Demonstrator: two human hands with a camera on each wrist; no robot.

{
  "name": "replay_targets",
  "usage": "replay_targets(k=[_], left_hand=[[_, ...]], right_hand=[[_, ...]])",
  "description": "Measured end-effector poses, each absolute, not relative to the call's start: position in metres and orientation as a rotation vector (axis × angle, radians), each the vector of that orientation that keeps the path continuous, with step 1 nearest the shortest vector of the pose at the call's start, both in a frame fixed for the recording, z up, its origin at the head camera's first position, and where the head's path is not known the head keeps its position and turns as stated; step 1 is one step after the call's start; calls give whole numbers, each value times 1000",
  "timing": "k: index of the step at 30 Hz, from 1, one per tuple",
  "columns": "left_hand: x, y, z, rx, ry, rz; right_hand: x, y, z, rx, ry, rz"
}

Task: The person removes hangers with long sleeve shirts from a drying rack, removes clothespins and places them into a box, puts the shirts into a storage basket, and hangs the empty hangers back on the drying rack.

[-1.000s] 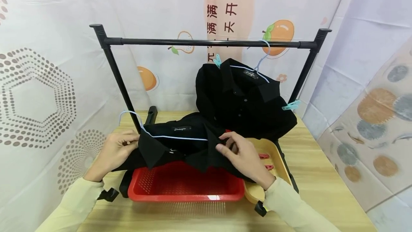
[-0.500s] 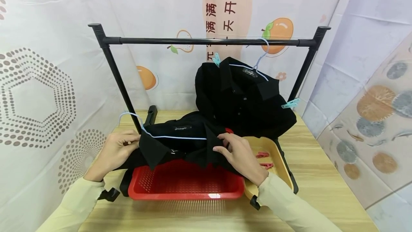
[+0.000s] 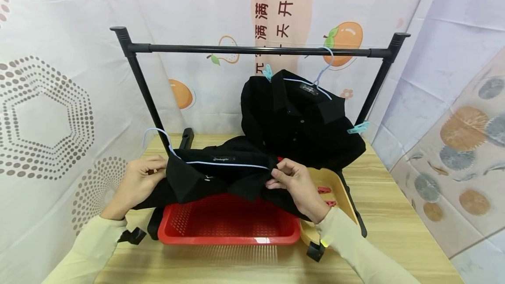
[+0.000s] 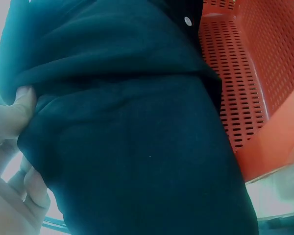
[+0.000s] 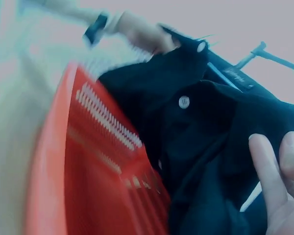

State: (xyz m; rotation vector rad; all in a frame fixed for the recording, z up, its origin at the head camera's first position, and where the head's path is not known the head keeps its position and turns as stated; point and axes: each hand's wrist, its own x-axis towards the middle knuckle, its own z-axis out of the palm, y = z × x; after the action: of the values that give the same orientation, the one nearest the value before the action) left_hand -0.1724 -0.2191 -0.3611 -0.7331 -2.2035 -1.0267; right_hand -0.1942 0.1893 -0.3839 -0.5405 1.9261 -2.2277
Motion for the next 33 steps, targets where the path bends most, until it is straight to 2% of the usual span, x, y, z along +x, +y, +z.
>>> replay_targets(k=[7, 15, 24, 33], left_hand=[[-171, -218, -360, -681, -2210, -1028], [-170, -219, -363, -619, -2207, -1059], [-169, -220, -364, -589, -2185, -1126], [-168, -220, -365, -561, -2179, -1128]], right_hand=[[-193, 187, -392, -390, 1252, -2421], [-189, 180, -398, -281, 810, -2458], [-182, 170, -400, -232, 640, -2477], [-180, 169, -400, -220, 750, -2466]])
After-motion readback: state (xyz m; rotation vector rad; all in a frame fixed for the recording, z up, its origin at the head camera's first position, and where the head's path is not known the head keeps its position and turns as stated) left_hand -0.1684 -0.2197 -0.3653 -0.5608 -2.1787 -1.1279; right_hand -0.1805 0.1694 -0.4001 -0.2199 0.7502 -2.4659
